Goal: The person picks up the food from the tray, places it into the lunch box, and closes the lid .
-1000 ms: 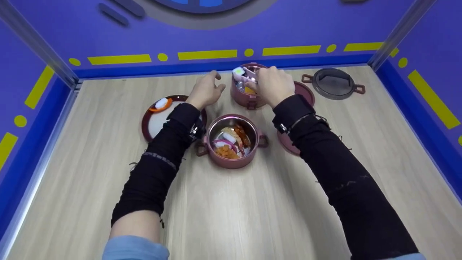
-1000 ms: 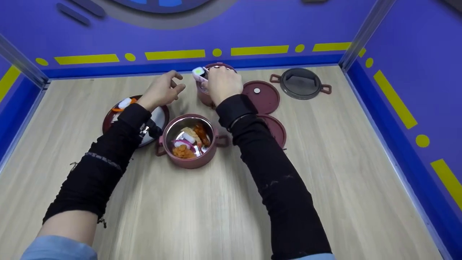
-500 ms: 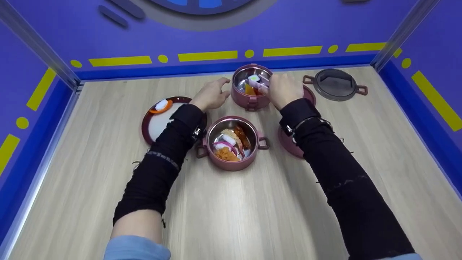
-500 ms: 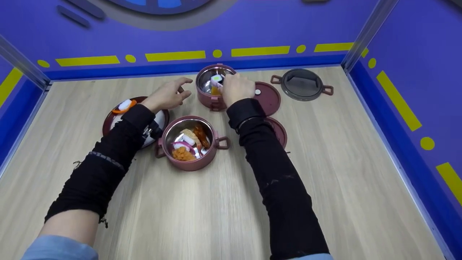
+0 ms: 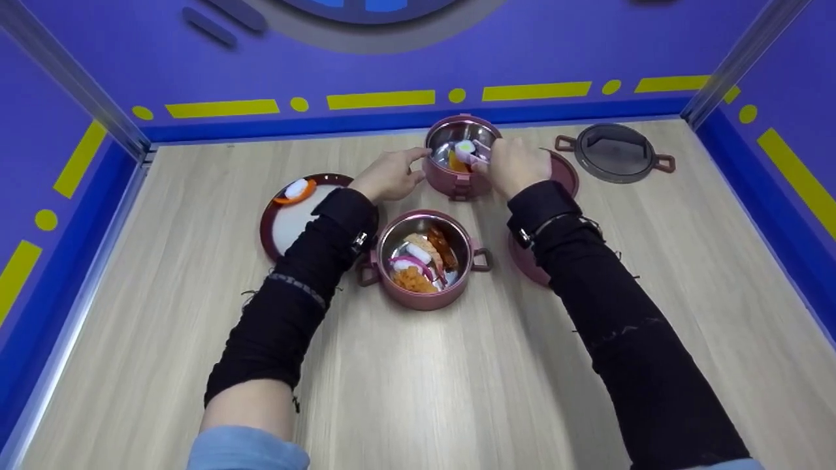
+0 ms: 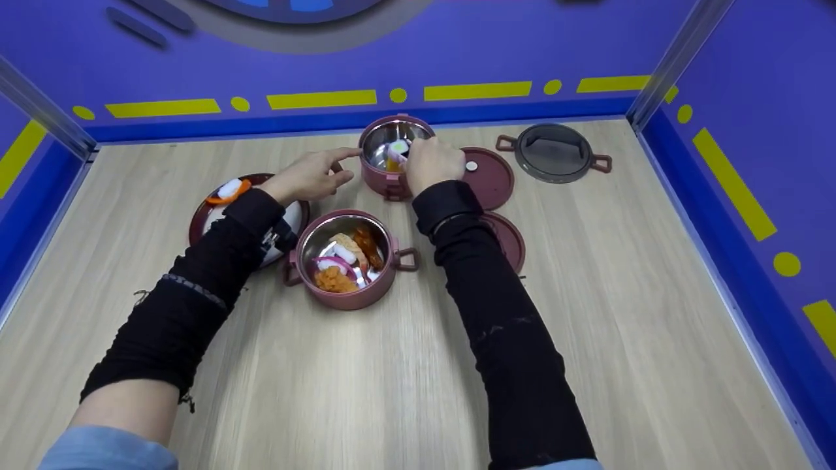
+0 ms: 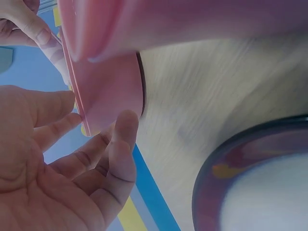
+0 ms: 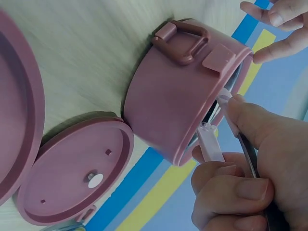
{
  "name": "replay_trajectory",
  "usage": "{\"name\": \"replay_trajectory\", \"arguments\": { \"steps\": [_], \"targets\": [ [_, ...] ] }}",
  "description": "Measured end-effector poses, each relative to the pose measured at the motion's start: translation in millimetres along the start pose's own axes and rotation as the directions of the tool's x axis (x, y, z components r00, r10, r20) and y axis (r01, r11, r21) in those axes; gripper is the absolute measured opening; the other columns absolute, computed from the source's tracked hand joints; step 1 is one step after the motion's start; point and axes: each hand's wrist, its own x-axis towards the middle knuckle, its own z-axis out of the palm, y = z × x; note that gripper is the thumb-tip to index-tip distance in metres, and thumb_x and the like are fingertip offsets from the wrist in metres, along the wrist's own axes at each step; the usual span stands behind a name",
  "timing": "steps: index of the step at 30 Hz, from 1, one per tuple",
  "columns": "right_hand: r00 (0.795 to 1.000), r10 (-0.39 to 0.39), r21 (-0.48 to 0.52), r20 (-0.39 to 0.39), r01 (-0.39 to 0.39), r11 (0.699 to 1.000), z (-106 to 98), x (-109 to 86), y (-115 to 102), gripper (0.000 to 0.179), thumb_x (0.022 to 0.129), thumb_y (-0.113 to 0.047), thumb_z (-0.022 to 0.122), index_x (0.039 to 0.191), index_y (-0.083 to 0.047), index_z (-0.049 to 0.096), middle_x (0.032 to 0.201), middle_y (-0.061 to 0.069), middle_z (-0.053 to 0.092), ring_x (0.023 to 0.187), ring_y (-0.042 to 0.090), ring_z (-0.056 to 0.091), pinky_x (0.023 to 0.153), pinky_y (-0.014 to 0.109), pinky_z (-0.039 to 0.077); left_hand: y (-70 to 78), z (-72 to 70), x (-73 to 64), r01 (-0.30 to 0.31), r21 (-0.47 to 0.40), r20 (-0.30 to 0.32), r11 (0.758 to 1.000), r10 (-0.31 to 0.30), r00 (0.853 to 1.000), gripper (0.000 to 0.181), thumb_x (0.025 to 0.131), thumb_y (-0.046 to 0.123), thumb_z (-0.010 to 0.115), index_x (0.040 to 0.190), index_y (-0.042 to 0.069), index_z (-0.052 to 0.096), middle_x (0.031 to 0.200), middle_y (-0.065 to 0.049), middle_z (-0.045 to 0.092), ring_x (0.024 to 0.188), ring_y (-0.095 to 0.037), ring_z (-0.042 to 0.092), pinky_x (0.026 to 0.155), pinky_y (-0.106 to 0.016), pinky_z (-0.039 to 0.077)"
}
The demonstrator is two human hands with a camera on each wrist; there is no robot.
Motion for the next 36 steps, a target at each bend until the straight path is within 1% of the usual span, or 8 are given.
{"name": "replay_trajectory", "arguments": {
  "steps": [6,11,16,20,22,25,30,36],
  "targets": [
    [0.999,-0.017,0.001,-0.034,0.017,1.000,-0.9,-1.7,-4.1,0.056,0.094,-0.052,0.069,0.107,0.003,0.072,0.109,0.026,0.074,0.095,0.045,0.072,0.076,0.061,0.058,-2.2,-1.6,-2.8,-0.009,0.023,-0.014,1.000,0.009,1.000,0.054,0.106,0.020,0.052,0.158,0.016,0.039,0.143,-0.020,0.058,0.089,-0.026,0.055,0.109,-0.044,0.044],
    [0.999,-0.024,0.004,-0.032,0.025,1.000,-0.5,-1.3,-6.7,0.056,0.095,-0.052,0.067,0.107,0.002,0.072,0.109,0.025,0.074,0.095,0.044,0.072,0.076,0.061,0.058,-3.8,-2.8,-5.1,0.001,0.023,-0.015,1.000,0.000,1.000,0.054,0.106,0.020,0.052,0.158,0.017,0.039,0.147,-0.020,0.056,0.111,-0.032,0.059,0.113,-0.044,0.042],
    [0.999,-0.030,0.006,-0.032,0.031,1.000,-1.6,-2.4,-9.2,0.056,0.095,-0.053,0.067,0.107,0.002,0.072,0.109,0.025,0.074,0.095,0.044,0.072,0.075,0.061,0.058,-4.8,-4.4,-8.4,0.008,0.013,-0.033,1.000,-0.008,0.999,0.054,0.105,0.021,0.053,0.158,0.017,0.040,0.155,-0.016,0.050,0.131,-0.032,0.056,0.119,-0.044,0.039],
    [0.999,-0.030,0.011,-0.030,0.030,0.999,-2.6,-4.0,-12.0,0.057,0.095,-0.055,0.066,0.104,0.001,0.071,0.107,0.024,0.074,0.094,0.043,0.072,0.075,0.060,0.058,-5.8,-7.9,-12.2,0.019,-0.022,-0.094,1.000,-0.021,0.995,0.052,0.104,0.020,0.056,0.154,0.013,0.044,0.145,-0.016,0.059,0.123,-0.030,0.061,0.113,-0.042,0.044],
    [0.999,-0.030,0.011,-0.020,0.031,0.999,-3.6,-5.4,-13.9,0.057,0.095,-0.056,0.065,0.103,0.001,0.071,0.105,0.023,0.073,0.092,0.043,0.072,0.075,0.059,0.057,-6.5,-10.9,-14.2,0.027,-0.042,-0.137,0.999,-0.032,0.990,0.049,0.104,0.020,0.057,0.151,0.010,0.048,0.132,-0.017,0.066,0.111,-0.029,0.064,0.105,-0.042,0.048],
    [0.999,-0.042,0.007,-0.012,0.042,0.999,-5.0,-7.4,-17.4,0.060,0.096,-0.058,0.062,0.102,0.001,0.070,0.103,0.024,0.073,0.090,0.043,0.071,0.075,0.057,0.057,-8.0,-15.9,-16.7,0.040,-0.072,-0.191,0.997,-0.053,0.980,0.044,0.103,0.020,0.057,0.145,0.007,0.053,0.117,-0.018,0.069,0.103,-0.028,0.065,0.092,-0.042,0.052],
    [0.997,-0.080,0.007,-0.024,0.080,0.997,-7.3,-10.7,-24.9,0.063,0.097,-0.061,0.059,0.103,0.001,0.069,0.102,0.025,0.072,0.091,0.045,0.071,0.074,0.058,0.057,-12.5,-25.3,-23.6,0.063,-0.104,-0.253,0.993,-0.087,0.963,0.037,0.104,0.020,0.057,0.138,0.007,0.059,0.109,-0.016,0.070,0.093,-0.026,0.065,0.082,-0.038,0.051],
    [0.994,-0.108,0.004,-0.032,0.108,0.994,-7.0,-14.1,-37.6,0.069,0.096,-0.066,0.055,0.107,0.001,0.070,0.101,0.023,0.072,0.087,0.042,0.071,0.071,0.056,0.058,-21.8,-35.5,-38.4,0.086,-0.096,-0.311,0.992,-0.112,0.944,0.033,0.104,0.021,0.056,0.134,0.007,0.063,0.102,-0.015,0.073,0.084,-0.025,0.065,0.080,-0.037,0.051]
  ]
}}
